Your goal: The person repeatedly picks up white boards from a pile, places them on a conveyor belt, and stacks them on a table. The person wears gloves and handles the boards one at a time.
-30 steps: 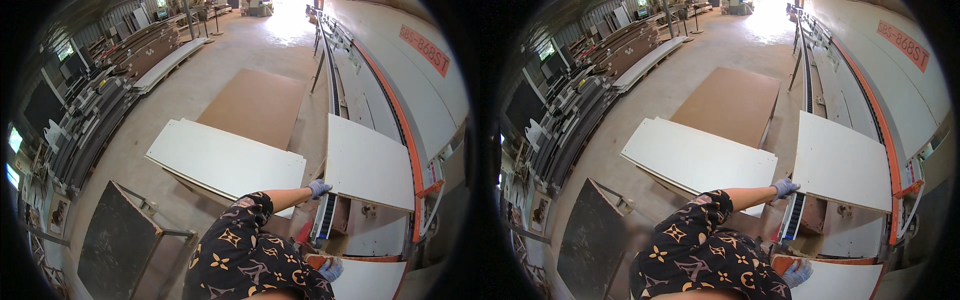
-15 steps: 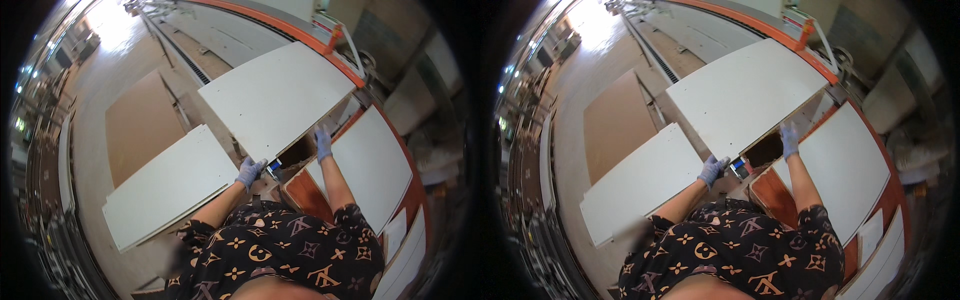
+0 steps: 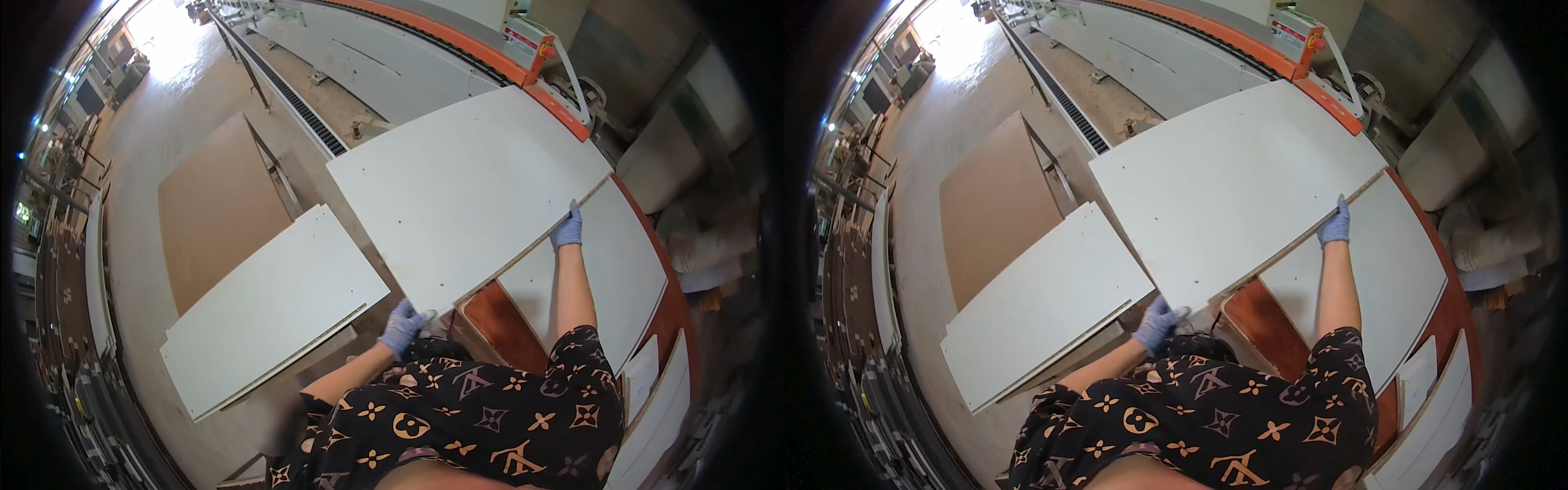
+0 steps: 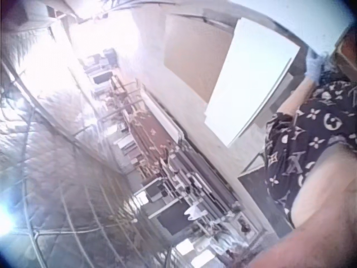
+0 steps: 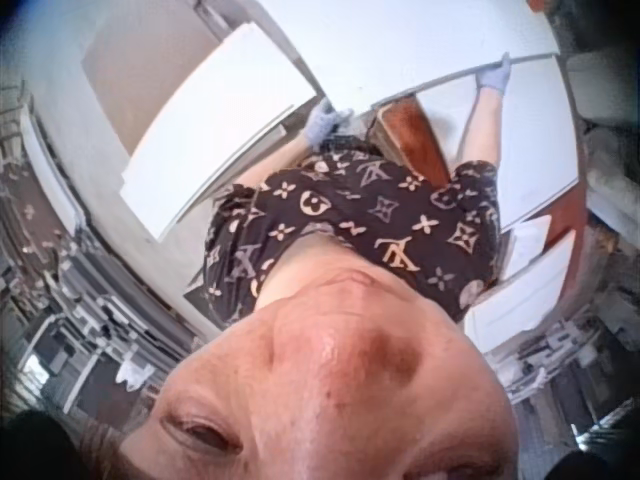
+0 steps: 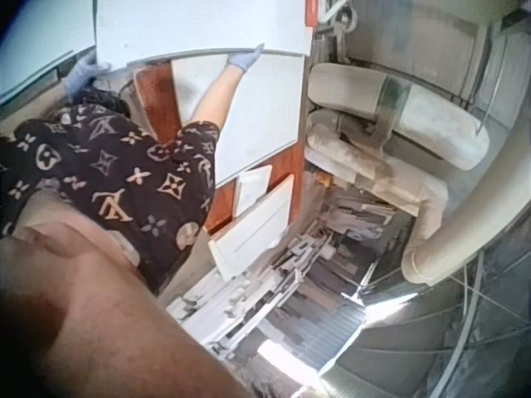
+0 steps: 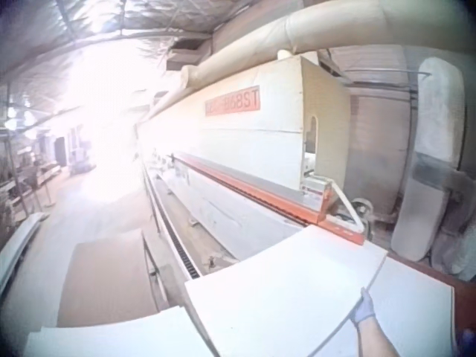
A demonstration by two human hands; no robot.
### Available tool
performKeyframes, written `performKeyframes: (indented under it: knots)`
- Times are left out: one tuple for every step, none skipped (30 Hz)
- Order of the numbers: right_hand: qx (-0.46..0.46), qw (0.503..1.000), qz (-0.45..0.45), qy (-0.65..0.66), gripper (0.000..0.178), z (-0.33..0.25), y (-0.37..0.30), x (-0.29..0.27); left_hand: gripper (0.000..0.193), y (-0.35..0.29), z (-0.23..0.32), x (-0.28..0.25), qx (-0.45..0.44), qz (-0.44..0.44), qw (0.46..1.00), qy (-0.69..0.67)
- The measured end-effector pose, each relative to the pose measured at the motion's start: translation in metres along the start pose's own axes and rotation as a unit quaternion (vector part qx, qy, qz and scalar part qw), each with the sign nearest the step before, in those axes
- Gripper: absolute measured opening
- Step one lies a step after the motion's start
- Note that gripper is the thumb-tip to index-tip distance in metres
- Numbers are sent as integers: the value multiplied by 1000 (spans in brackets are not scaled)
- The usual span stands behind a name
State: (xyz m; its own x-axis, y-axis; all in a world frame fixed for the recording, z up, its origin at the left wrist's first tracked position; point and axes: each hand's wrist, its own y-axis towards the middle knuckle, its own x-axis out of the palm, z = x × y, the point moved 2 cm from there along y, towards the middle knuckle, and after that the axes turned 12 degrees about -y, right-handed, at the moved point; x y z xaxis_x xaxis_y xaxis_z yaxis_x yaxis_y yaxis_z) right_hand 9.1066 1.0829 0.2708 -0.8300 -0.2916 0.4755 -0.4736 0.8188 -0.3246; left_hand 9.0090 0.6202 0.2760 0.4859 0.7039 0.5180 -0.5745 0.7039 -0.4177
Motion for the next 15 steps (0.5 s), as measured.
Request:
performKeyframes:
  knots:
    - [-5,1000,-9,9,59,-4,1,-6,48,-8,15,-14,-34,5,999,-31]
    - [-12,1000,-5,16,61,-10,3,-15,46,-17,31,-28,-28,20,999,-29]
    - [-16,1000,-3,22,63,-12,1,-18,48,-22,36,-56,-36,26,999,1]
    - [-20,1000,19,-14,68,-15,-12,-13,50,-41,58,-63,-53,3,998,-29]
    - [-36,999,18,-20,70,-22,-18,-26,57,-48,59,-87,-49,15,998,24]
    - [-18,999,17,-36,72,-23,-31,-38,61,-56,59,-106,-18,4,998,62]
    - [-13,996,38,-74,71,-16,-47,-40,65,-67,61,-125,16,-2,995,99]
    - [-26,996,-4,-89,65,1,-59,-30,69,-90,60,-146,1,40,997,71]
    - [-15,998,-7,-64,62,14,-77,-18,73,-109,57,-162,-11,75,996,39]
    - [-3,999,-4,-44,58,24,-99,-10,67,-127,61,-174,-2,115,993,5]
    - [10,999,-29,-35,58,32,-114,-6,64,-147,64,-194,-27,158,987,18]
    - [31,998,-57,-24,57,44,-125,0,63,-167,57,-218,-10,173,985,8]
    - [49,996,-71,-9,56,57,-139,0,61,-179,42,-242,-1,181,983,7]
    - [56,993,-101,-18,55,67,-154,7,62,-187,30,-260,9,198,979,-47]
    - [60,989,-134,-25,54,70,-165,18,62,-193,20,-272,25,213,972,-100]
